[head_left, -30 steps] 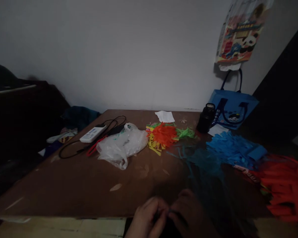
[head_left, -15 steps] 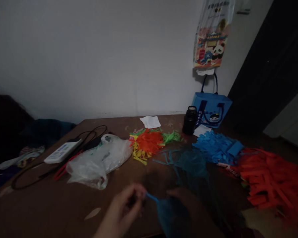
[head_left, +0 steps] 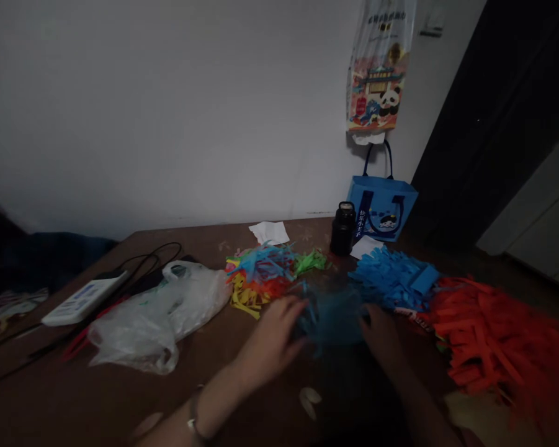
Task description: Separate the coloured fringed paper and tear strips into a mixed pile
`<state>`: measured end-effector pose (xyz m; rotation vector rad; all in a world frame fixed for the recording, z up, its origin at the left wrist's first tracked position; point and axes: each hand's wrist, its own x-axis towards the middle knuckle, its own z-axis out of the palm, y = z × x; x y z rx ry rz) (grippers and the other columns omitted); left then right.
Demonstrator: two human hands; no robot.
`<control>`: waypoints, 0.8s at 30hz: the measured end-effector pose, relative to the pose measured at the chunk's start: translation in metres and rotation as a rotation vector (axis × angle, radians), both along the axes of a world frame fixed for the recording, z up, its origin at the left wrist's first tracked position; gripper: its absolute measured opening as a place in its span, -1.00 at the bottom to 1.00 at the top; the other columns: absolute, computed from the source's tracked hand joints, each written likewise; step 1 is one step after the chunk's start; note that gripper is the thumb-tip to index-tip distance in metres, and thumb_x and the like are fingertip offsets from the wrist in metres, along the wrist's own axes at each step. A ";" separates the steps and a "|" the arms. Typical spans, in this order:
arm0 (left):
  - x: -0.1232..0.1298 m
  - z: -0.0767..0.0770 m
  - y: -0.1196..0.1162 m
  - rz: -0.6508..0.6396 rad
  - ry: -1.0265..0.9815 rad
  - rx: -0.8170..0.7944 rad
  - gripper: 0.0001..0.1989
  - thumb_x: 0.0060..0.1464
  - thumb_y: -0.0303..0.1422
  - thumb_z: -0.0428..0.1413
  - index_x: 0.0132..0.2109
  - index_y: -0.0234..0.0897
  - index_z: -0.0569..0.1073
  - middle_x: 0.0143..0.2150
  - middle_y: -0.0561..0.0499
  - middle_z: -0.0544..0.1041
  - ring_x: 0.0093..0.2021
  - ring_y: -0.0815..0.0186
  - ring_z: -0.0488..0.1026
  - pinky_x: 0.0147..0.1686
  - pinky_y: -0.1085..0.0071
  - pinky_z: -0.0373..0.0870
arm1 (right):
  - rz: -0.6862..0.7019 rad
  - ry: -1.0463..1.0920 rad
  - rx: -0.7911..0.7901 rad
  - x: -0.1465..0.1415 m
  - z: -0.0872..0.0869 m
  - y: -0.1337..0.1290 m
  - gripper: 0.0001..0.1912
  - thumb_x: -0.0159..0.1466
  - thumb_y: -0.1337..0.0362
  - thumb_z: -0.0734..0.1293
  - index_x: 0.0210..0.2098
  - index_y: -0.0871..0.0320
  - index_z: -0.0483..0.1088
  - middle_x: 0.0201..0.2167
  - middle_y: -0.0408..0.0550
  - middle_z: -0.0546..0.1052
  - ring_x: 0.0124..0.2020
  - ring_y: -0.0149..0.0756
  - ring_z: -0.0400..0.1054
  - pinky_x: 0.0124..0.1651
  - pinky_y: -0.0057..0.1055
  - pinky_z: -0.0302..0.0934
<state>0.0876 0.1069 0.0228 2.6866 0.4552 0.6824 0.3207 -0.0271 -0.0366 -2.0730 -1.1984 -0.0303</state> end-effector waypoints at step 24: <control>-0.053 0.017 -0.062 0.263 0.281 0.285 -0.71 -0.05 -0.52 0.06 -0.12 -0.29 0.46 -0.22 -0.14 0.54 -0.22 0.04 0.46 -0.20 0.10 0.40 | 0.542 -0.565 0.403 -0.108 0.039 -0.023 -0.61 0.31 0.42 0.17 0.12 0.20 0.28 -0.01 0.09 0.52 0.10 -0.17 0.35 0.22 -0.05 0.18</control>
